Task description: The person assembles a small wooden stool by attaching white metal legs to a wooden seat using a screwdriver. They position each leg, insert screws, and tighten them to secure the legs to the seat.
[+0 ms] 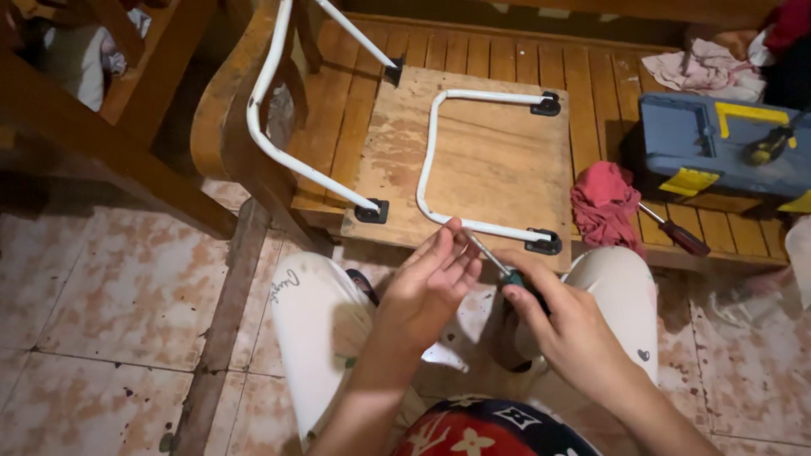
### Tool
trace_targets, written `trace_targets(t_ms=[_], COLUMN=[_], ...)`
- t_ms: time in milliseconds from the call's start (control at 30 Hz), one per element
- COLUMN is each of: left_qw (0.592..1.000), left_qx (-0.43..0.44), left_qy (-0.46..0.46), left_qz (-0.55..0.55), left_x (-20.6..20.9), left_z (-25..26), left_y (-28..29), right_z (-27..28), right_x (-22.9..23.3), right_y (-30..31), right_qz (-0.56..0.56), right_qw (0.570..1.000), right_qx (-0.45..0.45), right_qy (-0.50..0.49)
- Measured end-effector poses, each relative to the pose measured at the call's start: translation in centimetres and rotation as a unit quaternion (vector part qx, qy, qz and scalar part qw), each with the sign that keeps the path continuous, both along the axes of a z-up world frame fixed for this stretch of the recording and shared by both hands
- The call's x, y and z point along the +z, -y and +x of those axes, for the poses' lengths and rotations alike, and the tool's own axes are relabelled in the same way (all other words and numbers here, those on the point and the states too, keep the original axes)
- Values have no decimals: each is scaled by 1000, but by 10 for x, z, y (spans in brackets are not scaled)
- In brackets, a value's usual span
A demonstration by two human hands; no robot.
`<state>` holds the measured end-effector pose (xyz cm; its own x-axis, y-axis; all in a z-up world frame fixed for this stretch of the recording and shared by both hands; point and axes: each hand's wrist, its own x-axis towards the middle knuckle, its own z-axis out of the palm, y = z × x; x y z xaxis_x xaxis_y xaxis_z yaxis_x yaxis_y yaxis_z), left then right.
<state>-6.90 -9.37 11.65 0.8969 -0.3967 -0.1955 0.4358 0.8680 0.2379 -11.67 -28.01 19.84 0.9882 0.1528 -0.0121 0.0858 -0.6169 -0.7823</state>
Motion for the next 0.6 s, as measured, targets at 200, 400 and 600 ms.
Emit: trace_targets(t_ms=[200,400,600], left_qw=[999,1000,997], left_qx=[-6,-4,26], left_qy=[-19,-10,53], left_qz=[-31,-17,41], left_x=[16,25,29], left_z=[-9,-11,-12], left_y=[4,8,7], right_z=[-15,-18,-20], right_x=[6,10,18], right_y=[-1,0,-4], right_qz=[33,51,-9], right_qw=[994,993,990], right_qx=[23,24,17], right_qy=[105,105,142])
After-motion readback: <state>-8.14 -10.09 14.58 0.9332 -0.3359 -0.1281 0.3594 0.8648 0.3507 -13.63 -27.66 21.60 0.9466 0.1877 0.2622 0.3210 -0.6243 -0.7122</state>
